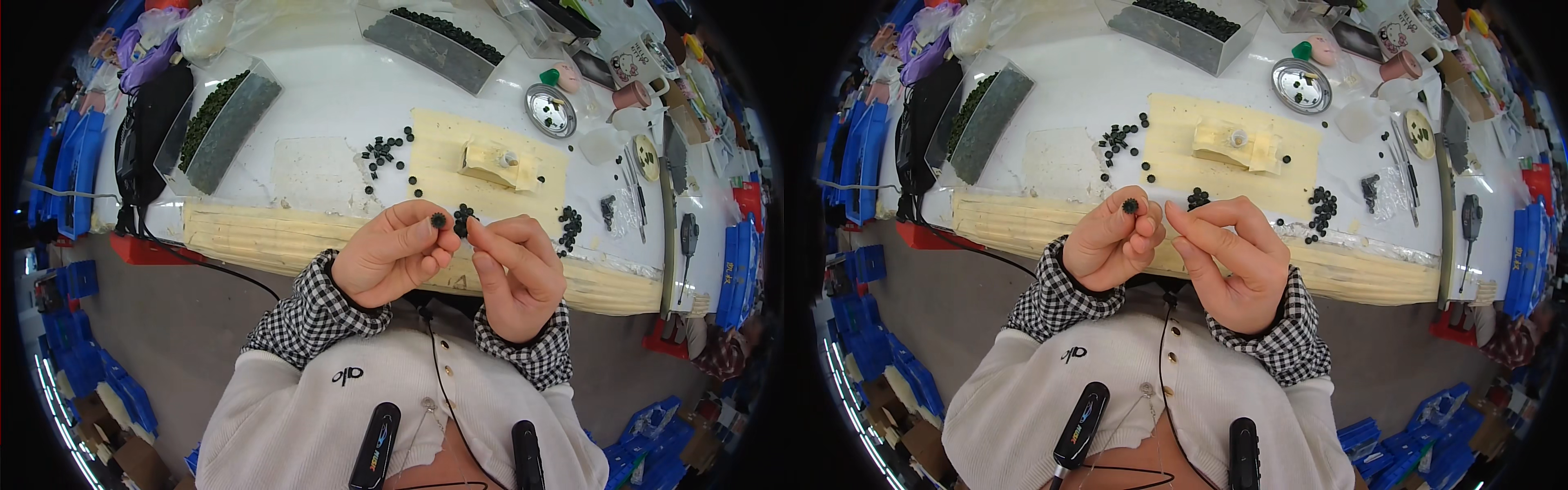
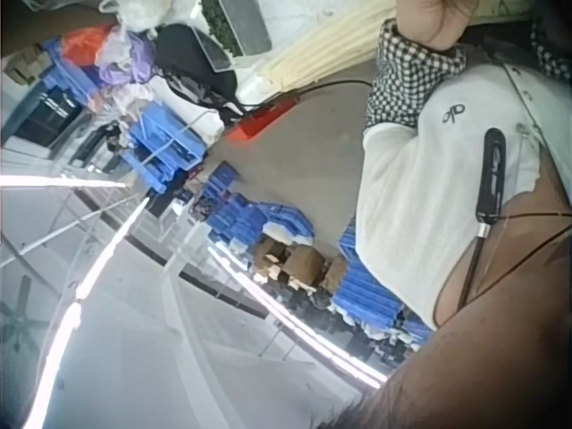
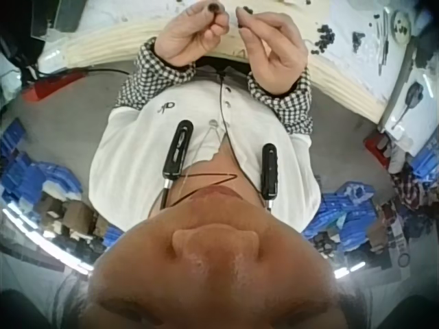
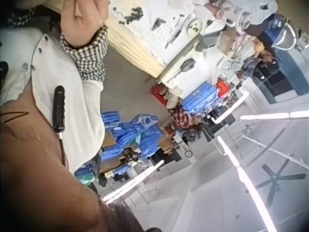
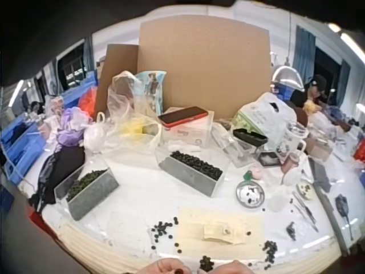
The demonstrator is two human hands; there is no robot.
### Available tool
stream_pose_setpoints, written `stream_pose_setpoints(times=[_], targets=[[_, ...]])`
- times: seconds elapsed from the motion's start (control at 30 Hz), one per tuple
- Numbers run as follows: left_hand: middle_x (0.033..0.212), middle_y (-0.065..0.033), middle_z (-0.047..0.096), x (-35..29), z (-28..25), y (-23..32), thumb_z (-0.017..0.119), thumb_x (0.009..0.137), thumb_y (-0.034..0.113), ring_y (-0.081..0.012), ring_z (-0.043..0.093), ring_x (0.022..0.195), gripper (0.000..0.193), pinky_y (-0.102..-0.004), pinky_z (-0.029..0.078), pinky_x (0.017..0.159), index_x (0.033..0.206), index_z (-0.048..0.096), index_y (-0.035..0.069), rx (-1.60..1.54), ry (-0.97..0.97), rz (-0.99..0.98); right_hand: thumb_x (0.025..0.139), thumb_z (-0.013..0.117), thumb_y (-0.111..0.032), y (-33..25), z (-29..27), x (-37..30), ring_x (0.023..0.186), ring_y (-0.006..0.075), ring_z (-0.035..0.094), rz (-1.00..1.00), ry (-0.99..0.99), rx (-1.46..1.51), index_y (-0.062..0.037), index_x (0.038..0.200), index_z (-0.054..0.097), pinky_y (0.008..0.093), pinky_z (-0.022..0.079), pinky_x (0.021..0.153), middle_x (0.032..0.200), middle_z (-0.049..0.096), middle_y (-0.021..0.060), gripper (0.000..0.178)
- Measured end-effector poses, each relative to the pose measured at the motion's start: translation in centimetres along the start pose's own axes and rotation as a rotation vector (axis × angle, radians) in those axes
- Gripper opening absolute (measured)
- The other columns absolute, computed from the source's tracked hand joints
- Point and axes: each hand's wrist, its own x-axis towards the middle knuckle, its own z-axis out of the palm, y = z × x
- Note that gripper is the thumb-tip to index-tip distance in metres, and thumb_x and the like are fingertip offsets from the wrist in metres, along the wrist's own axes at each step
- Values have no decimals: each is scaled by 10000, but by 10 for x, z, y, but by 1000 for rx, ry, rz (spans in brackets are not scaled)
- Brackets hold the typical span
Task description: Assembling small black plastic components by hand at a workbench.
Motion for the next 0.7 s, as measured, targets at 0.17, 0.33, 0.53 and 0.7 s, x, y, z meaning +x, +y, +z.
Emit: stream_pose_setpoints(times=[0.17,0.33,0.53,0.7], targets=[[974,-119,640,0,1,1,487,931,81,-152,641,849,194,-221,550,745,1093,570,14,22,22,10,748,640,70,-2,0,0,735,171,559,-7,5,3,-12,1084,640,244,454,660,871,584,91,345],[932,-120,631,-1,13,0,535,907,78,-153,606,803,143,-226,530,720,1018,575,-4,362,178,178,746,642,70,-2,0,1,739,173,560,-14,-3,-10,-15,1087,640,245,454,662,871,584,91,352],[913,-147,658,-3,20,-2,608,826,-41,-166,646,845,144,-252,543,753,969,622,-46,981,323,491,754,640,58,0,1,1,747,183,566,10,-24,-16,-17,1089,640,257,460,672,882,588,95,343],[916,-125,652,-3,25,-4,636,794,-67,-149,636,844,161,-235,529,733,954,630,-58,1155,323,580,757,642,50,-1,2,2,750,189,564,5,-43,-18,-25,1088,643,261,460,669,882,591,95,340]])
